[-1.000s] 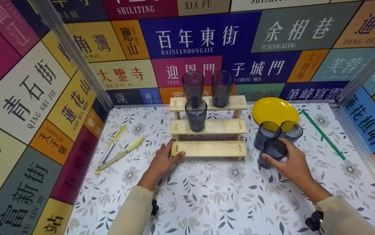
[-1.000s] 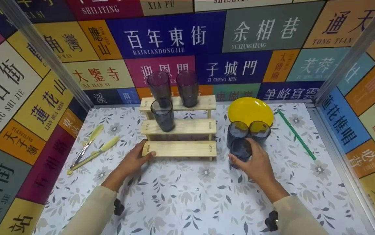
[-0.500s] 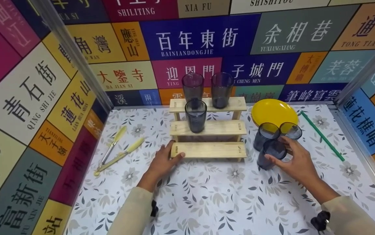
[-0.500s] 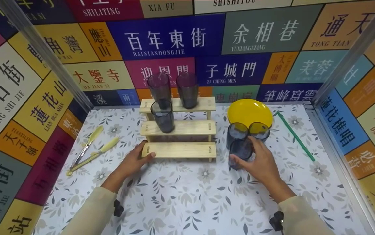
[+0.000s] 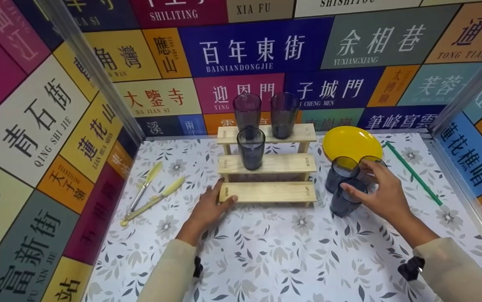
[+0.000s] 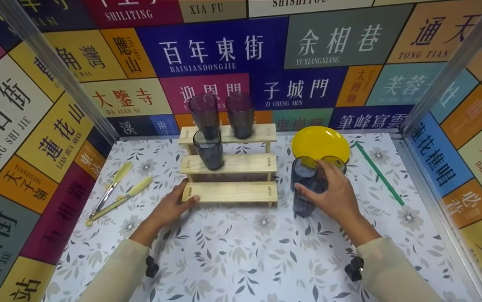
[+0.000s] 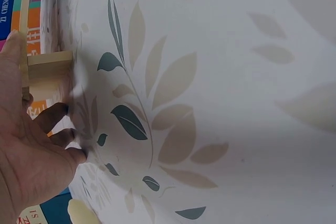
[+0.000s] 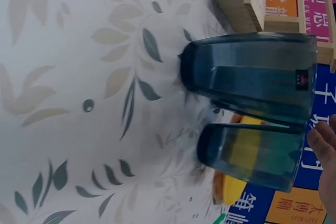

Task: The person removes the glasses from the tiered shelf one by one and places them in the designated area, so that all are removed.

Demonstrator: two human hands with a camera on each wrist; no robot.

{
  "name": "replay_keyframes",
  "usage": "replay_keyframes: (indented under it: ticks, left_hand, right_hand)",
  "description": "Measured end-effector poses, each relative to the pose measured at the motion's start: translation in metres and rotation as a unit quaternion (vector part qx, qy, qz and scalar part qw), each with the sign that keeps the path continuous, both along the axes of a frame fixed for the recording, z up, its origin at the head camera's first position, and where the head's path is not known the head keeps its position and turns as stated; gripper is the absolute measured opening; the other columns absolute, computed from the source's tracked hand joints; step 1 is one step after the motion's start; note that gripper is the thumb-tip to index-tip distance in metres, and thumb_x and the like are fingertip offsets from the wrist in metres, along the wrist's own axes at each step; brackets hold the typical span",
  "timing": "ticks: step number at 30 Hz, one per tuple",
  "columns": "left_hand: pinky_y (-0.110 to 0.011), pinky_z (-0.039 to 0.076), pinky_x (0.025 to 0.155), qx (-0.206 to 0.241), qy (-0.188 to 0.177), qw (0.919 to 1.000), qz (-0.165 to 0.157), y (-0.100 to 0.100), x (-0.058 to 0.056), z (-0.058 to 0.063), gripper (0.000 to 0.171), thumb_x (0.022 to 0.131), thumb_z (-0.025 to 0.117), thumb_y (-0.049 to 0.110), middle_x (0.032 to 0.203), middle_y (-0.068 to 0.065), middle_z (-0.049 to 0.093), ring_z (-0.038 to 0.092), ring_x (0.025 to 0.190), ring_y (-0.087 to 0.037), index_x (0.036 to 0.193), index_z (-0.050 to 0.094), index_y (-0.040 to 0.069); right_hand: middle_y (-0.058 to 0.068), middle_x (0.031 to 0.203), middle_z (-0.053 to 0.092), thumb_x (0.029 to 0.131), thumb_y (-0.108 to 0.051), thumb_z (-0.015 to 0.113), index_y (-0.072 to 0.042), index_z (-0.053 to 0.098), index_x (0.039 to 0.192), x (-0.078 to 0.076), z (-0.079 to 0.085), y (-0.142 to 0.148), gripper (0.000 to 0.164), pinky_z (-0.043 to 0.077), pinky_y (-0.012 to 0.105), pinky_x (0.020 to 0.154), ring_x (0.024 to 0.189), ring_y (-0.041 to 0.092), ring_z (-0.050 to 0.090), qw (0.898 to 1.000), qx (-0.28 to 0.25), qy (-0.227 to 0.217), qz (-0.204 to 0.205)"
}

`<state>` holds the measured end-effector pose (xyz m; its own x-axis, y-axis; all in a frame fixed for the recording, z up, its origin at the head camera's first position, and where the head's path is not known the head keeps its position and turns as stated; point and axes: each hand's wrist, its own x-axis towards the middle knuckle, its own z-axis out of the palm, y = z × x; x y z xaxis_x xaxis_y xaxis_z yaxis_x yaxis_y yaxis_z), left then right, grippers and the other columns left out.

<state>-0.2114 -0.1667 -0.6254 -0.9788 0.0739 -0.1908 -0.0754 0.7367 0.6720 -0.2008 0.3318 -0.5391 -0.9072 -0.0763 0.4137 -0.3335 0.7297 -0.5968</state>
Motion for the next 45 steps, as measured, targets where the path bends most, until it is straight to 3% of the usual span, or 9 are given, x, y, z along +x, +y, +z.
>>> replay_keyframes:
  ticks: [4,6,9,12,13,21,32,38,45]
  left_hand:
    - [-0.076,0.028,0.130,-0.003,-0.003,1.0000,0.001,0.000,-0.001,0.002,0.095,0.102,0.057,0.080,0.182,-0.028,0.021,0.023,0.166,-0.058,0.178,0.019,0.038]
    - [-0.076,0.028,0.130,-0.005,-0.002,1.0000,-0.001,0.000,-0.001,0.003,0.095,0.102,0.056,0.080,0.182,-0.028,0.021,0.023,0.167,-0.057,0.178,0.018,0.039]
    - [-0.077,0.028,0.130,-0.007,-0.002,1.0000,-0.001,0.000,-0.001,0.003,0.095,0.101,0.055,0.081,0.182,-0.028,0.021,0.023,0.167,-0.057,0.178,0.017,0.040]
    - [-0.077,0.029,0.129,-0.009,-0.001,1.0000,0.002,0.000,0.000,0.001,0.094,0.102,0.056,0.081,0.182,-0.028,0.022,0.024,0.166,-0.058,0.178,0.017,0.041]
    - [-0.078,0.029,0.128,-0.010,0.000,1.0000,0.002,0.000,0.000,0.000,0.093,0.102,0.055,0.080,0.182,-0.029,0.022,0.025,0.165,-0.059,0.178,0.018,0.041]
    - [-0.076,0.033,0.127,-0.011,0.014,0.9998,-0.005,0.000,-0.001,-0.002,0.092,0.103,0.058,0.077,0.179,-0.027,0.031,0.028,0.166,-0.056,0.178,0.024,0.036]
    - [-0.076,0.039,0.124,-0.027,0.030,0.9988,-0.027,0.000,-0.002,0.003,0.090,0.105,0.058,0.074,0.174,-0.033,0.036,0.036,0.161,-0.058,0.177,0.029,0.029]
    - [-0.075,0.039,0.124,-0.030,0.021,0.9990,-0.027,0.000,-0.003,0.004,0.091,0.105,0.057,0.075,0.175,-0.032,0.035,0.037,0.162,-0.056,0.178,0.027,0.030]
    - [-0.075,0.036,0.126,-0.024,0.008,0.9995,-0.019,0.000,-0.002,0.004,0.092,0.104,0.057,0.077,0.178,-0.031,0.030,0.034,0.163,-0.056,0.178,0.026,0.031]
  right_hand:
    - [0.017,0.138,0.068,0.087,-0.038,0.098,-0.005,0.061,0.150,-0.009,0.006,-0.010,0.080,0.031,-0.006,0.102,0.128,0.039,0.068,1.000,0.011,0.007,0.004]
    - [0.017,0.141,0.068,0.087,-0.040,0.097,-0.006,0.061,0.152,-0.013,0.008,-0.015,0.082,0.037,0.001,0.108,0.130,0.039,0.067,1.000,0.016,0.001,0.002]
    - [0.018,0.143,0.068,0.088,-0.041,0.096,-0.005,0.060,0.153,-0.020,0.012,-0.023,0.083,0.053,0.031,0.118,0.133,0.040,0.066,1.000,0.024,-0.009,0.008]
    - [0.020,0.145,0.067,0.089,-0.041,0.095,-0.003,0.058,0.154,-0.026,0.017,-0.033,0.084,0.052,0.064,0.115,0.134,0.042,0.064,0.999,0.032,-0.018,0.020]
    - [0.021,0.145,0.066,0.090,-0.041,0.095,-0.003,0.058,0.155,-0.028,0.018,-0.036,0.084,0.051,0.067,0.115,0.135,0.043,0.064,0.999,0.033,-0.021,0.024]
    - [0.019,0.156,0.061,0.092,-0.047,0.091,-0.008,0.052,0.162,-0.041,0.027,-0.065,0.089,0.050,0.066,0.118,0.143,0.042,0.059,0.997,0.039,-0.035,0.051]
    - [0.018,0.148,0.067,0.089,-0.042,0.095,-0.005,0.054,0.160,-0.054,0.029,-0.104,0.090,0.059,0.061,0.109,0.134,0.042,0.066,0.995,0.009,-0.014,0.096]
    - [0.017,0.158,0.064,0.090,-0.045,0.094,-0.004,0.055,0.161,-0.058,0.033,-0.124,0.090,0.054,0.062,0.116,0.145,0.042,0.062,0.994,0.010,-0.022,0.111]
    - [0.016,0.161,0.062,0.091,-0.056,0.089,-0.008,0.049,0.166,-0.062,0.040,-0.144,0.099,0.046,0.066,0.122,0.144,0.042,0.062,0.991,0.028,-0.063,0.114]
